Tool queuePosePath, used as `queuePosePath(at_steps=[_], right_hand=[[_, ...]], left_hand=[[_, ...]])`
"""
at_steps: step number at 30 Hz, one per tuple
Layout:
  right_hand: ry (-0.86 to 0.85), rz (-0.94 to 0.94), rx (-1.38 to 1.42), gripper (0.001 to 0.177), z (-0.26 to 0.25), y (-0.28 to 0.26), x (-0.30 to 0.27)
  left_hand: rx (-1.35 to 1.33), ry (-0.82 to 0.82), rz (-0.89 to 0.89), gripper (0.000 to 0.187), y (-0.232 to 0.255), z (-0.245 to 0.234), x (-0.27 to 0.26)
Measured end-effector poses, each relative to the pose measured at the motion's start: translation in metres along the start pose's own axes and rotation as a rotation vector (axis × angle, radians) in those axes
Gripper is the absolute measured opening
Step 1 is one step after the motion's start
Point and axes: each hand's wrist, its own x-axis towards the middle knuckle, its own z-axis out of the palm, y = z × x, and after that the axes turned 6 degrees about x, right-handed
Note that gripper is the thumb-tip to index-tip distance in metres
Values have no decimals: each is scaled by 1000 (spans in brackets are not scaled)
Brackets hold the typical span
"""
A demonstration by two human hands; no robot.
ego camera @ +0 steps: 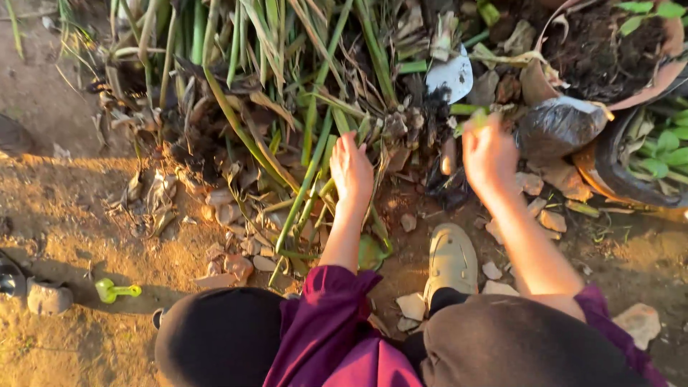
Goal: Cutting and cleaning plant stalks into small pieces and placing them into a bag.
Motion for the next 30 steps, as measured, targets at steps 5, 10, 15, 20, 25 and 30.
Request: queuePosePath(at_steps=[5,10,15,20,25,30], right_hand=[[-80,33,-383,33,-5,53,3],[6,-210,-405,36,-6,27,-26],[-439,310,-313,32,-21,49,-27],[-776,573,-456,32,-105,-19,3],[-739,531,-286,28,-139,-62,3],[-738,497,-97,32,-150,-89,5]], left_hand=[[-89,127,87,64,26,3,6],[-203,57,73,57,49,-9,-3],[-308,-55,79,40,64,-5,-15],[-504,-414,24,35,99,-25,-31],[-450,-584,-28,55,122,-12,-63],[-545,-823,-326,68,120,-8,-71]])
